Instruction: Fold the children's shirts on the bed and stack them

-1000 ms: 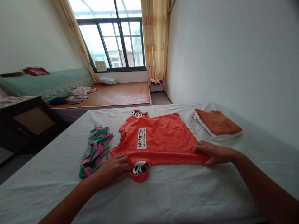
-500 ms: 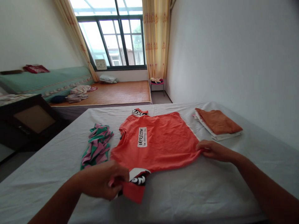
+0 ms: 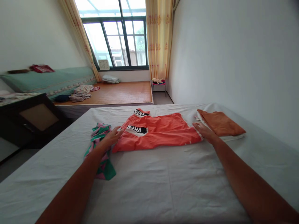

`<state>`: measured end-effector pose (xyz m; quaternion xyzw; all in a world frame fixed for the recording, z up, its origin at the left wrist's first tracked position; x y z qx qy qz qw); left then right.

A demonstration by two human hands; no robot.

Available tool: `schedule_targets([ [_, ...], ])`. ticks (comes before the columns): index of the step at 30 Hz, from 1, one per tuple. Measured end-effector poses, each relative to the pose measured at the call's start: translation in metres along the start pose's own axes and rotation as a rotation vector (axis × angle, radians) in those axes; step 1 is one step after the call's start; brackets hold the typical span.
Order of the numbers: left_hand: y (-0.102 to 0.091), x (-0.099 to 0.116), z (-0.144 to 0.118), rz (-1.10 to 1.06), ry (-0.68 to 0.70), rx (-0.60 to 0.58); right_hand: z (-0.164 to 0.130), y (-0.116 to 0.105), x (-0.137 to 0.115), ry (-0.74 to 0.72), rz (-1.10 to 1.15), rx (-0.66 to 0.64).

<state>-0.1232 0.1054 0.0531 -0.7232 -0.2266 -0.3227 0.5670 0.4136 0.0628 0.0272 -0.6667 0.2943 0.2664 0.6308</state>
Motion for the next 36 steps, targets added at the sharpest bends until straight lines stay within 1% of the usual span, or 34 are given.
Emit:
schedule_targets([
  [2, 0.009, -0.005, -0.01, 0.209, 0.03, -0.036, -0.009, 0.003, 0.019, 0.123, 0.035, -0.047],
  [3, 0.013, -0.004, -0.014, 0.278, 0.052, -0.043, -0.013, 0.007, 0.022, 0.136, 0.048, -0.105],
  [4, 0.017, -0.001, -0.018, 0.326, 0.077, -0.043, -0.016, 0.012, 0.019, 0.112, 0.04, -0.163],
  [5, 0.02, 0.004, -0.021, 0.366, 0.107, -0.027, -0.019, 0.015, 0.013, 0.068, 0.023, -0.195],
  [6, 0.021, 0.011, -0.023, 0.408, 0.145, 0.008, -0.02, 0.016, 0.004, 0.013, 0.001, -0.189],
  [7, 0.021, 0.018, -0.025, 0.45, 0.185, 0.051, -0.022, 0.015, -0.007, -0.047, -0.021, -0.152],
  [9, 0.023, 0.028, -0.026, 0.511, 0.24, 0.106, -0.024, 0.009, -0.03, -0.158, -0.057, -0.014],
  [11, 0.027, 0.031, -0.025, 0.529, 0.257, 0.101, -0.028, 0.0, -0.049, -0.253, -0.068, 0.153],
  [13, 0.033, 0.029, -0.023, 0.53, 0.268, 0.062, -0.032, -0.008, -0.058, -0.313, -0.072, 0.286],
  [14, 0.036, 0.029, -0.023, 0.537, 0.281, 0.047, -0.032, -0.01, -0.058, -0.321, -0.081, 0.315],
  [15, 0.039, 0.029, -0.024, 0.546, 0.296, 0.04, -0.03, -0.009, -0.055, -0.31, -0.099, 0.311],
  [17, 0.042, 0.029, -0.026, 0.558, 0.313, 0.045, -0.022, 0.0, -0.043, -0.248, -0.153, 0.217],
  [19, 0.039, 0.03, -0.028, 0.56, 0.292, 0.077, -0.016, 0.01, -0.03, -0.195, -0.21, 0.116],
  [21, 0.029, 0.03, -0.029, 0.567, 0.244, 0.146, -0.014, 0.016, -0.025, -0.188, -0.256, 0.091],
  [24, 0.01, 0.029, -0.033, 0.587, 0.206, 0.278, -0.014, 0.018, -0.025, -0.194, -0.315, 0.123],
  [25, 0.007, 0.028, -0.032, 0.597, 0.211, 0.283, -0.014, 0.019, -0.024, -0.193, -0.331, 0.124],
  [26, 0.007, 0.025, -0.031, 0.61, 0.217, 0.255, -0.014, 0.02, -0.023, -0.193, -0.342, 0.121],
  [29, 0.018, 0.011, -0.025, 0.666, 0.2, 0.088, -0.013, 0.021, -0.019, -0.197, -0.364, 0.108],
  [30, 0.02, 0.009, -0.025, 0.683, 0.18, 0.075, -0.014, 0.019, -0.02, -0.196, -0.382, 0.123],
  [31, 0.019, 0.01, -0.027, 0.698, 0.166, 0.105, -0.015, 0.017, -0.022, -0.195, -0.409, 0.154],
  [33, 0.017, 0.026, -0.034, 0.716, 0.196, 0.22, -0.021, 0.013, -0.038, -0.204, -0.477, 0.243],
  [34, 0.022, 0.039, -0.038, 0.716, 0.252, 0.257, -0.026, 0.016, -0.051, -0.228, -0.504, 0.276],
  [35, 0.032, 0.053, -0.041, 0.714, 0.328, 0.256, -0.03, 0.024, -0.067, -0.273, -0.522, 0.278],
  [36, 0.047, 0.067, -0.044, 0.708, 0.412, 0.213, -0.035, 0.038, -0.085, -0.331, -0.528, 0.249],
])
Point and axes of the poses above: each hand's wrist, its own z-axis towards the middle knuckle, its own y-axis out of the palm, x = y × z, the point moved 9 cm from there along z, towards the middle knuckle, and after that the axes turned 11 degrees about -x, right-handed, at the moved point
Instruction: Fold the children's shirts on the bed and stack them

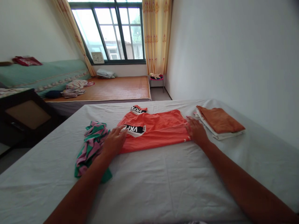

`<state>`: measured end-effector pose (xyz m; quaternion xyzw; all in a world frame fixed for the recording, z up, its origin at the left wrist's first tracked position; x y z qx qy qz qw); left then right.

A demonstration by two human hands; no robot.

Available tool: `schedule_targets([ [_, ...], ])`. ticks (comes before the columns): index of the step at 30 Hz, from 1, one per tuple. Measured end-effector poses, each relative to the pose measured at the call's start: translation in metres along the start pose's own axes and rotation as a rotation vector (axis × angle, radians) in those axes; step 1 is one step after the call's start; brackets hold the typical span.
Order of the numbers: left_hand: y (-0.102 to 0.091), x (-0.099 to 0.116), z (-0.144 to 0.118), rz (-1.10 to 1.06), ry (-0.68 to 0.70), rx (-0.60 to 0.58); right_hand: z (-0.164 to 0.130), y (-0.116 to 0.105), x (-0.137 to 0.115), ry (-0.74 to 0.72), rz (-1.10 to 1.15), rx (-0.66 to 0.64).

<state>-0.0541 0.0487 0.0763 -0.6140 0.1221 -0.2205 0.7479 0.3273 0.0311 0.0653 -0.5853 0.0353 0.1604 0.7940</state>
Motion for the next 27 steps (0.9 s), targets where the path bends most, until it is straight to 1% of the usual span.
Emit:
schedule_targets([
  [1, 0.006, 0.02, 0.003, -0.027, 0.093, -0.04, -0.001, 0.008, -0.029, -0.112, 0.024, -0.064],
  [3, 0.026, 0.053, 0.005, -0.072, 0.228, -0.17, -0.009, 0.032, -0.087, -0.359, 0.065, -0.251],
  [4, 0.037, 0.063, 0.004, -0.088, 0.264, -0.237, -0.014, 0.044, -0.107, -0.435, 0.071, -0.332],
  [5, 0.046, 0.069, 0.003, -0.1, 0.28, -0.295, -0.018, 0.055, -0.12, -0.47, 0.076, -0.395],
  [6, 0.054, 0.071, 0.002, -0.108, 0.281, -0.341, -0.021, 0.064, -0.125, -0.472, 0.073, -0.441],
  [7, 0.059, 0.069, 0.001, -0.114, 0.269, -0.373, -0.021, 0.071, -0.122, -0.443, 0.065, -0.467],
  [8, 0.063, 0.065, -0.001, -0.115, 0.247, -0.394, -0.02, 0.075, -0.112, -0.393, 0.051, -0.477],
  [10, 0.066, 0.053, -0.002, -0.113, 0.19, -0.409, -0.014, 0.077, -0.079, -0.265, 0.008, -0.47],
  [13, 0.066, 0.04, -0.003, -0.1, 0.13, -0.401, -0.006, 0.072, -0.021, -0.091, -0.079, -0.433],
  [15, 0.066, 0.035, -0.004, -0.089, 0.12, -0.385, -0.003, 0.067, 0.011, -0.014, -0.135, -0.398],
  [17, 0.067, 0.03, -0.004, -0.073, 0.107, -0.364, -0.003, 0.063, 0.036, 0.053, -0.169, -0.364],
  [19, 0.068, 0.022, -0.004, -0.048, 0.075, -0.353, -0.003, 0.061, 0.054, 0.118, -0.182, -0.349],
  [22, 0.067, 0.007, -0.004, 0.023, -0.003, -0.348, -0.005, 0.059, 0.07, 0.2, -0.213, -0.332],
  [24, 0.065, -0.001, -0.004, 0.073, -0.059, -0.344, -0.005, 0.05, 0.067, 0.232, -0.259, -0.267],
  [25, 0.063, -0.004, -0.004, 0.09, -0.08, -0.341, -0.005, 0.045, 0.058, 0.214, -0.28, -0.223],
  [26, 0.063, -0.006, -0.004, 0.1, -0.096, -0.339, -0.005, 0.041, 0.045, 0.165, -0.292, -0.183],
  [27, 0.062, -0.007, -0.004, 0.105, -0.104, -0.337, -0.004, 0.039, 0.027, 0.085, -0.29, -0.159],
])
Point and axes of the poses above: each hand's wrist, its own z-axis towards the middle knuckle, its own y-axis out of the palm, x = y × z, the point moved 9 cm from there along z, towards the middle knuckle, and after that the axes turned 11 degrees about -x, right-handed, at the moved point
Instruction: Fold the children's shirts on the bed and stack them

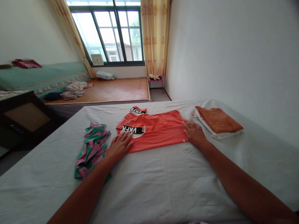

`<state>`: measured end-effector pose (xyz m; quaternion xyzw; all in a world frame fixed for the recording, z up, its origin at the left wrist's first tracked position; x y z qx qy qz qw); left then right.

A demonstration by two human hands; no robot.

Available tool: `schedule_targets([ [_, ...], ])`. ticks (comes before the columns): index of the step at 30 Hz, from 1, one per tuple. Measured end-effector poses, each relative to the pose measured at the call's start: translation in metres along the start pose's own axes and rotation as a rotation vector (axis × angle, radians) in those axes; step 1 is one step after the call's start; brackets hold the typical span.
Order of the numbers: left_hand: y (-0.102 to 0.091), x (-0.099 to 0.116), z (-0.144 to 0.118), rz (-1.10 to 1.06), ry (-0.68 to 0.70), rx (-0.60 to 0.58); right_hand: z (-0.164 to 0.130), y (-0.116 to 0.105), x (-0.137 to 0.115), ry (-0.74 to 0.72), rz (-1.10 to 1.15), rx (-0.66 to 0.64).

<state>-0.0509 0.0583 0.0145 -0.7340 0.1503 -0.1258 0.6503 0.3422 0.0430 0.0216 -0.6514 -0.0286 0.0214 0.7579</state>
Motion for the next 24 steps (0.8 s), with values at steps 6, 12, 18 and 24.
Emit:
schedule_targets([
  [6, -0.001, 0.001, 0.0, -0.011, -0.002, 0.011, -0.014, 0.004, -0.093, -0.47, 0.157, -0.209],
  [12, -0.006, -0.002, 0.0, -0.036, -0.045, -0.015, 0.004, 0.021, -0.034, -0.212, 0.108, -0.24],
  [18, -0.013, -0.02, 0.0, -0.032, -0.155, -0.013, 0.008, 0.021, 0.006, -0.022, 0.002, -0.124],
  [24, -0.026, 0.009, 0.014, 0.025, 0.017, 0.051, 0.011, 0.007, -0.078, -0.329, 0.047, -0.183],
])
Point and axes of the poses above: each hand's wrist, its own z-axis towards the middle knuckle, its own y-axis out of the palm, x = y × z, the point moved 9 cm from there along z, towards the middle knuckle, and after that the axes turned 11 degrees about -x, right-handed, at the moved point
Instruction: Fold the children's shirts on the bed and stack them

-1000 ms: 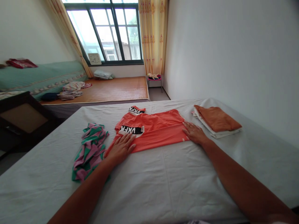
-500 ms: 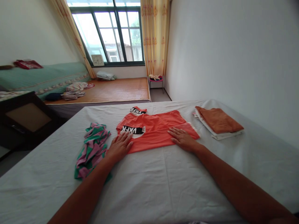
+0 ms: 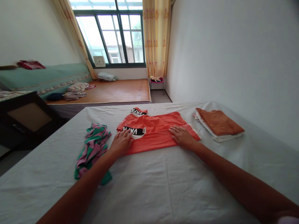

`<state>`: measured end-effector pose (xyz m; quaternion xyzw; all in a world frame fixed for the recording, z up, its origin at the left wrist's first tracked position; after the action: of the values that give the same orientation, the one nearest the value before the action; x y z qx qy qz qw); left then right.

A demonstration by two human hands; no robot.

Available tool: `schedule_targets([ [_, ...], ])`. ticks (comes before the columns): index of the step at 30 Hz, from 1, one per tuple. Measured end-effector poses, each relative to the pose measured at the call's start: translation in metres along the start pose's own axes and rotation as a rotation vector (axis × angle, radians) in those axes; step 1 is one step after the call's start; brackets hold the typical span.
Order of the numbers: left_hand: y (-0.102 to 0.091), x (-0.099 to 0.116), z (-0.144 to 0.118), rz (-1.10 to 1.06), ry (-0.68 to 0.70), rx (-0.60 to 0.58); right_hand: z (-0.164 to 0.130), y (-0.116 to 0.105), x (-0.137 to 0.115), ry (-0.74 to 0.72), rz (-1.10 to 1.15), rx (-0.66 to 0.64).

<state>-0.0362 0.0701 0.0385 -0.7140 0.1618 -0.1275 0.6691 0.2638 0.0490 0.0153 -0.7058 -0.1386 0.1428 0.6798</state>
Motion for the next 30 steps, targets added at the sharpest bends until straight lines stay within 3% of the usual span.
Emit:
schedule_targets([
  [4, 0.001, 0.039, 0.026, -0.04, 0.171, -0.05, 0.03, 0.0, -0.069, -0.268, 0.085, -0.116],
  [7, 0.008, 0.047, 0.043, -0.091, 0.217, -0.081, 0.055, 0.003, -0.075, -0.266, 0.133, -0.147],
  [9, 0.015, 0.04, 0.05, -0.117, 0.21, -0.083, 0.068, 0.006, -0.054, -0.19, 0.149, -0.148],
  [12, 0.021, 0.018, 0.051, -0.13, 0.162, -0.045, 0.077, 0.012, 0.002, 0.0, 0.136, -0.149],
  [16, 0.024, -0.011, 0.047, -0.122, 0.047, 0.038, 0.066, 0.02, 0.082, 0.306, 0.086, -0.106],
  [18, 0.021, -0.023, 0.046, -0.127, -0.011, 0.101, 0.058, 0.021, 0.105, 0.405, 0.057, -0.048],
  [24, 0.01, -0.073, 0.044, -0.309, -0.276, 0.26, 0.053, 0.022, 0.112, 0.396, 0.008, 0.083],
  [30, 0.01, -0.092, 0.05, -0.585, -0.316, 0.258, 0.053, 0.021, 0.109, 0.371, -0.02, 0.107],
])
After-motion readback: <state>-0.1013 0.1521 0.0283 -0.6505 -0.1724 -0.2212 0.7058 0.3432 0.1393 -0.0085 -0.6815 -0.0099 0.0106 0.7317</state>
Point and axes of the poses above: each hand's wrist, its own z-axis towards the middle knuckle, its own y-axis out of the palm, x = y × z, the point moved 9 cm from there along z, towards the middle knuckle, and after that the axes turned 11 degrees about -x, right-handed, at the moved point
